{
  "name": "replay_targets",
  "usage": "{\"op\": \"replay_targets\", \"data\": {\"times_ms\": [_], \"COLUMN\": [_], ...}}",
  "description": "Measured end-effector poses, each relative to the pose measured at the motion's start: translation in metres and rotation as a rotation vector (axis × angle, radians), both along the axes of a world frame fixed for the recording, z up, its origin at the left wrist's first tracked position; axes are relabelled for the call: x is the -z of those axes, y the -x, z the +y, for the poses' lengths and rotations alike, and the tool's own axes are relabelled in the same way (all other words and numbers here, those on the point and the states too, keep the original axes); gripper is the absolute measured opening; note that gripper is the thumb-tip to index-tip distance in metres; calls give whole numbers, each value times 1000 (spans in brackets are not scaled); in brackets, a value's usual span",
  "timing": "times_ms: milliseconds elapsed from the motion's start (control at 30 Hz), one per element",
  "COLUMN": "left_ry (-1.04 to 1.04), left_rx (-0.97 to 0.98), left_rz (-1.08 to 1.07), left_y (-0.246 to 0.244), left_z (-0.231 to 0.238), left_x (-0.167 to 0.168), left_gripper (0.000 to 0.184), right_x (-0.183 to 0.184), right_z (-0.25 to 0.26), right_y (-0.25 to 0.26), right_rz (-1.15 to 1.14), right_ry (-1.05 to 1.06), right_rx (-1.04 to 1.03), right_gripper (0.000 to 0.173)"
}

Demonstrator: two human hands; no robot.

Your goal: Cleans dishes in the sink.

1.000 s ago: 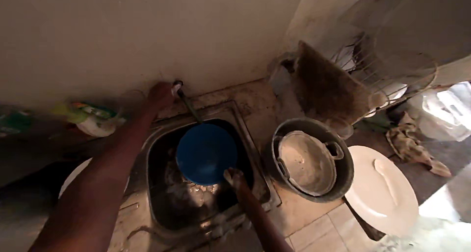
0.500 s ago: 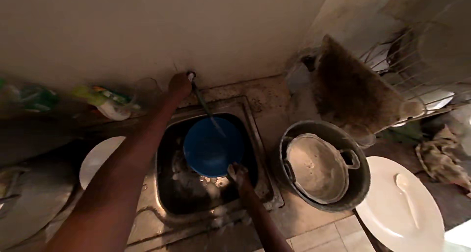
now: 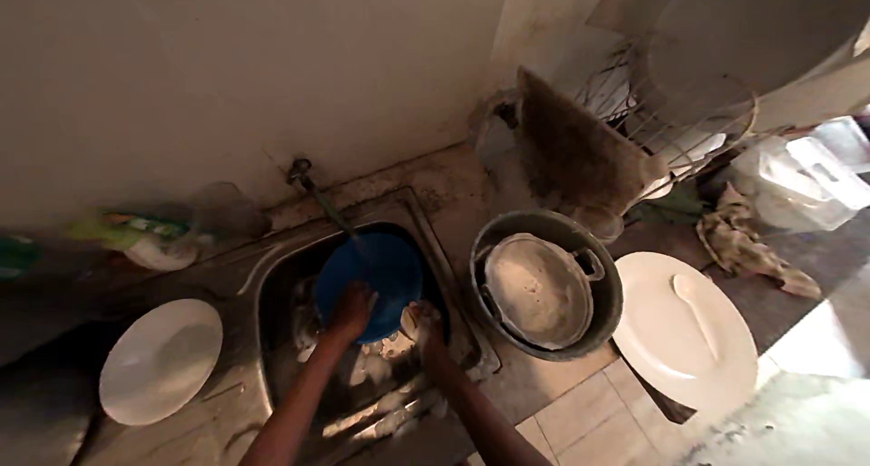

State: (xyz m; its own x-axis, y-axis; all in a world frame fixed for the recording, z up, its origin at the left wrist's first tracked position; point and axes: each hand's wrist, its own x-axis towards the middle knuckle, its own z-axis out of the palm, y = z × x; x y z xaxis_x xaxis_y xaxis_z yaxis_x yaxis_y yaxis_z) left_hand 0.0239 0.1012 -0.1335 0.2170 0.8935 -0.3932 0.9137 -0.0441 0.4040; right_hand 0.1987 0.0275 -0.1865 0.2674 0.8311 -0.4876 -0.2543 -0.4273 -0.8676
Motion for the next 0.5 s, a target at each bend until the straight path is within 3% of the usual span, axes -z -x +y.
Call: {"op": "replay_targets", "data": {"times_ms": [100, 233, 333, 433, 500], "left_ry": [-125, -135, -397, -119, -284], "left_rx": [-130, -355, -417, -360, -264], "left_rz": [-47, -11, -87, 1, 60], "left_y": [1, 26, 61, 57, 48], "left_z": [4, 24, 58, 86, 93], "left_x": [-23, -118, -115, -200, -222], "left_gripper": [46, 44, 42, 48, 45], "right_x": [-2, 4, -15, -23, -33], "right_z": [-1, 0, 6, 11, 13], "right_y": [-4, -6, 1, 9, 10], "right_rz": [-131, -444, -392, -250, -227], "right_ry": [-10, 49, 40, 32, 23], "right_rx": [-99, -297, -251, -105, -104], "right_gripper": [30, 38, 36, 29, 29]}}
